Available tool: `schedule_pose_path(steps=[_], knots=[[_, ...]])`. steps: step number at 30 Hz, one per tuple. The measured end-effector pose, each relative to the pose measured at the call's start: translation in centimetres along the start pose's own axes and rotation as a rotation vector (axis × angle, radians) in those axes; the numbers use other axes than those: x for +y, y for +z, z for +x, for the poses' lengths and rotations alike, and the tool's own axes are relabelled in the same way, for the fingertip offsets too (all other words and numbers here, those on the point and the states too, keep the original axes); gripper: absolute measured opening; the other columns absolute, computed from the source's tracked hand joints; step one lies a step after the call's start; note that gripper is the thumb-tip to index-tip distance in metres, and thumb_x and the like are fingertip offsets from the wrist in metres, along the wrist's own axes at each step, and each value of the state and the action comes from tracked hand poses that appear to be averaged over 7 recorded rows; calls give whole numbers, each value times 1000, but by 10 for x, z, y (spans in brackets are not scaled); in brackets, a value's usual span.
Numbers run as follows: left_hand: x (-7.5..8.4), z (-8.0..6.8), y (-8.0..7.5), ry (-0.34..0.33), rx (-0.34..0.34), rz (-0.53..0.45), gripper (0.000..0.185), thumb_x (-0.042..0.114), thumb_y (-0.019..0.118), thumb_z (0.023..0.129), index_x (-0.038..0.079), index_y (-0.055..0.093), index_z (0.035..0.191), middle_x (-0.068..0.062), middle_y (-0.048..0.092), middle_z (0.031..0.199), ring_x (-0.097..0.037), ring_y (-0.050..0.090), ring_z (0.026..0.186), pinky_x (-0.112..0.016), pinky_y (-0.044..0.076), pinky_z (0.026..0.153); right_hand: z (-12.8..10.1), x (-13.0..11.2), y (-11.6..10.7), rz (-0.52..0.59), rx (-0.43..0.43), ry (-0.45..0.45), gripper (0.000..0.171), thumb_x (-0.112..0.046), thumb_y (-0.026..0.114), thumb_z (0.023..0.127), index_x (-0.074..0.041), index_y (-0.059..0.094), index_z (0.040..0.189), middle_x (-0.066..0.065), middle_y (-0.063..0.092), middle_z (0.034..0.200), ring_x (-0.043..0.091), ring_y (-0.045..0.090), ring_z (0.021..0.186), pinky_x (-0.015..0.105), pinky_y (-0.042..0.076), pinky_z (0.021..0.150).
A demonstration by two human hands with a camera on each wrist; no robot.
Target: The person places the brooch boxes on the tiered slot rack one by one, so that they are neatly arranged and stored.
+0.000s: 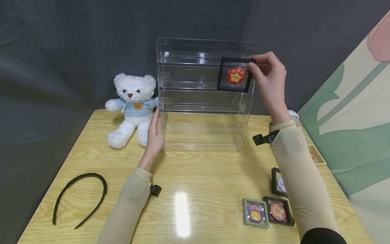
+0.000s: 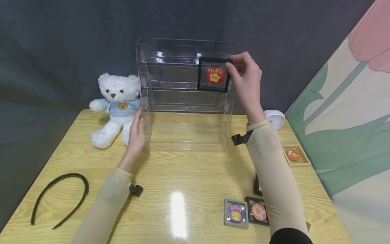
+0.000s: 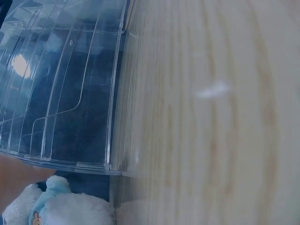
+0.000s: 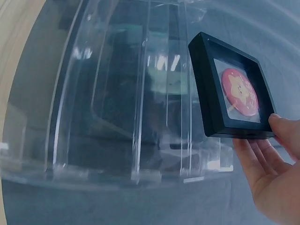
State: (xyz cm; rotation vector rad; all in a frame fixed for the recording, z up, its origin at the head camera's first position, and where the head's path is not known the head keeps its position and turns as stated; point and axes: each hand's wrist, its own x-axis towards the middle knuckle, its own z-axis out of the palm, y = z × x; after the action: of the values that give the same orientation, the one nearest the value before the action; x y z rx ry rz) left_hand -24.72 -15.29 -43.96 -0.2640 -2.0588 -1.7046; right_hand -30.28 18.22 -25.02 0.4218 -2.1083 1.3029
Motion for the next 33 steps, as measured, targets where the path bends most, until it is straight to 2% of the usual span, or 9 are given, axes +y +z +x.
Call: schedule_pose_path(steps=[10,15,19,33], knots=[[2,-3,-1,-3,3,-1,52,1,30,115,-3,27,167,-19,25,174,-33,21,161,-37,15,132,21,-18,26,74,-15,-36,21,-19,71,105,-8,75,122,-3,70,114,13,70,97,23,59,85],[2,-4,0,-12,-11,-12,53,1,30,115,-3,26,168,-18,24,175,-32,20,161,-36,16,131,27,-24,36,97,-19,-50,20,-18,72,104,-7,75,121,-5,69,112,14,70,97,24,59,87],[4,-4,2,-12,-15,-19,53,1,30,116,-2,25,168,-18,24,175,-32,20,161,-37,17,131,31,-28,44,102,-24,-42,21,-18,73,104,-7,76,122,-5,69,109,14,70,96,25,58,88],[6,-8,6,-26,-22,-6,53,3,30,116,0,26,169,-16,25,175,-31,22,161,-38,19,131,37,-35,70,146,-56,-15,20,-17,74,103,-6,75,119,4,71,123,15,71,101,26,58,91]])
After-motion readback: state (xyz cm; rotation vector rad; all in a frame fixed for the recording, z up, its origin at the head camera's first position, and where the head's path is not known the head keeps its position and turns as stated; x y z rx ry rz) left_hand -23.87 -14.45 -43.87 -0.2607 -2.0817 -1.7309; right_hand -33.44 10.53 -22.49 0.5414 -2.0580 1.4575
